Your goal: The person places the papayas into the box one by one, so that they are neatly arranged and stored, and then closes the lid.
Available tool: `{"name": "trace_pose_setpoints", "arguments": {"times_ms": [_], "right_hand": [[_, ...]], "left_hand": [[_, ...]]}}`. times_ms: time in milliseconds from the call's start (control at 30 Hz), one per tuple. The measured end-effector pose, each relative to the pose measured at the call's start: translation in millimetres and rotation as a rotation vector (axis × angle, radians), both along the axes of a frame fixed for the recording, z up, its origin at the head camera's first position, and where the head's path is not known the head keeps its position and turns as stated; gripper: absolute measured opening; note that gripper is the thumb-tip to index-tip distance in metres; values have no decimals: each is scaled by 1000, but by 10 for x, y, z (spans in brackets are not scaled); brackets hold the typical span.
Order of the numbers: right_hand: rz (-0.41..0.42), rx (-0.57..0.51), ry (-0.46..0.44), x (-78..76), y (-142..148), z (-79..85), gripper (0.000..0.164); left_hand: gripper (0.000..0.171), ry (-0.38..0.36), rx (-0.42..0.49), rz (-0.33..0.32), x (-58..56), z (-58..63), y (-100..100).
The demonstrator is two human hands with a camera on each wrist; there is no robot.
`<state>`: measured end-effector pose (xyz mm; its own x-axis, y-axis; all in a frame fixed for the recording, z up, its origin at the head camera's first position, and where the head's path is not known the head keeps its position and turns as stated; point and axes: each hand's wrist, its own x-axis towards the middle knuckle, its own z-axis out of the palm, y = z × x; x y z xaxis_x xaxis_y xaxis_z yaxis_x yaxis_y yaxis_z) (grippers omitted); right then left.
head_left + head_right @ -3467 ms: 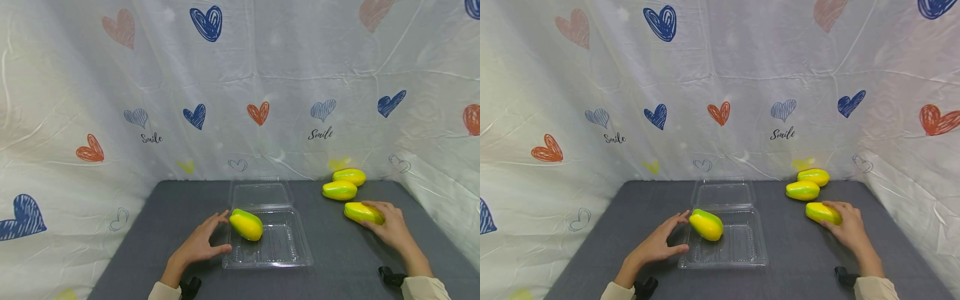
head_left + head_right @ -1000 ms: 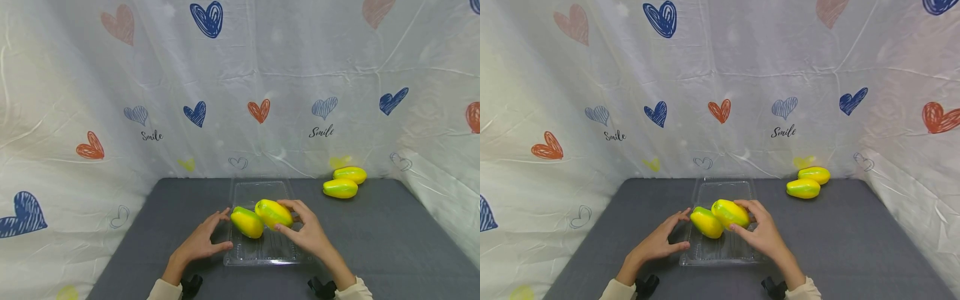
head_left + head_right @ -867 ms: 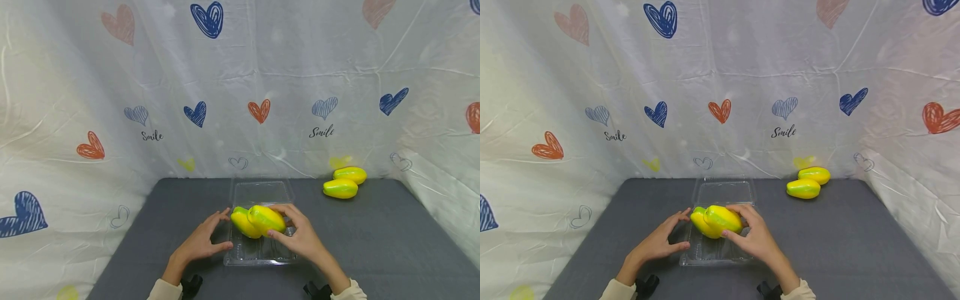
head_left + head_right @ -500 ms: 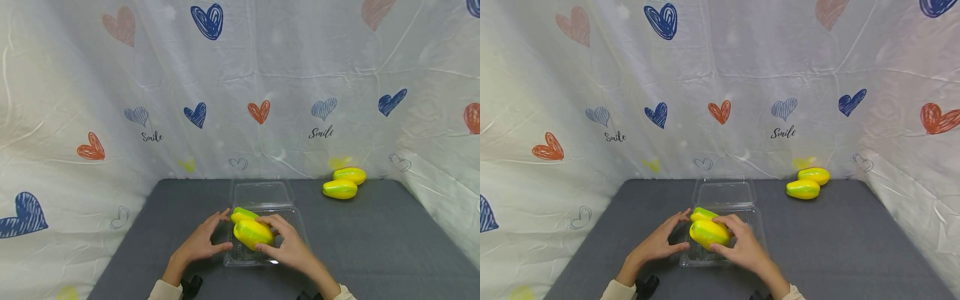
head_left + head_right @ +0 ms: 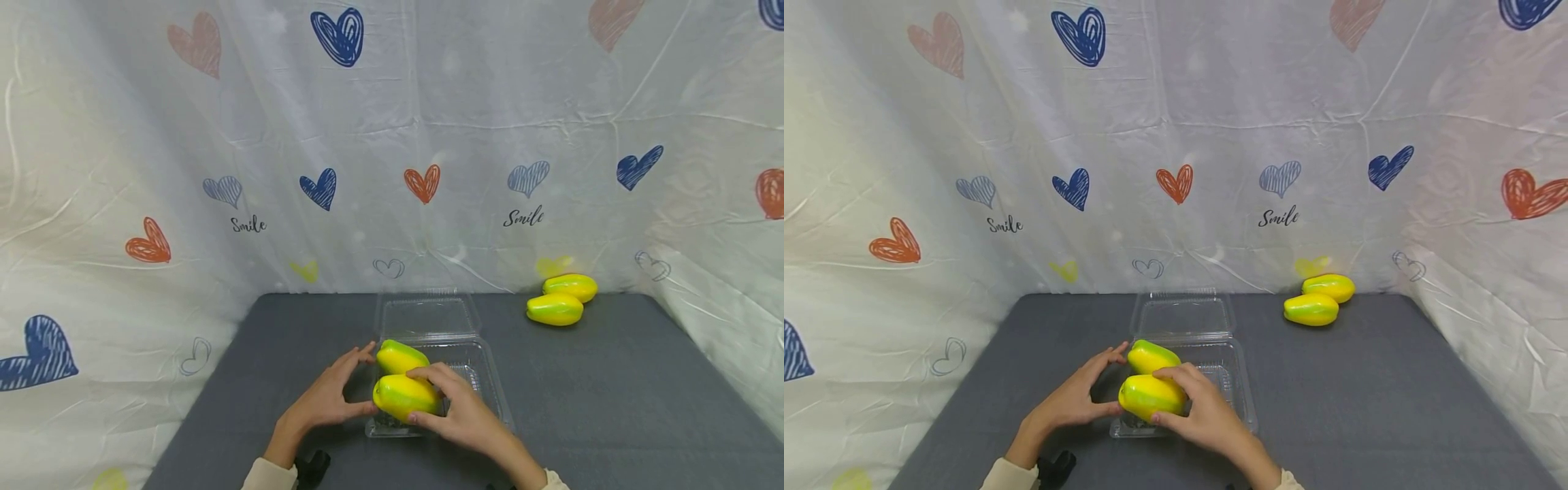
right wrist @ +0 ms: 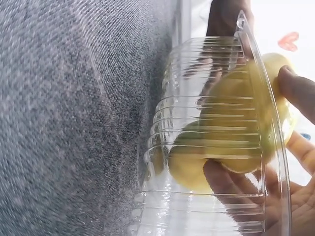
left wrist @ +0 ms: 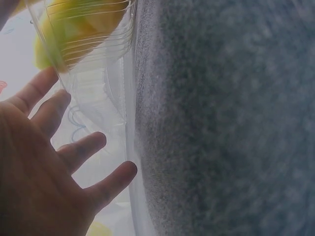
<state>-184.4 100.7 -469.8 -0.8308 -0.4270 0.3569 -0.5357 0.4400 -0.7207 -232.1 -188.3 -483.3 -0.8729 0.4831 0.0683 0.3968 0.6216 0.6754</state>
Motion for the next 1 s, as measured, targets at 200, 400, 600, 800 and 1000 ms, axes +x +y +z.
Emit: {"name": "trace_pose_setpoints", "arguments": {"times_ms": [200,400,600,800,1000], "right_hand": [[-13,27,-14,2,-3,-7,58],[-27,59,-30,2,-10,-19,57],[-31,80,-30,9,-16,-41,57],[-18,87,-10,25,-1,-40,55],[9,79,-16,25,1,-28,55]], "left_hand": [[69,-14,6,-2,3,8,-4],[73,-12,5,-9,1,6,-8],[74,-9,6,-17,1,4,-17],[74,-11,8,-22,2,-4,-17],[74,-10,18,-23,-4,-5,-23]]}}
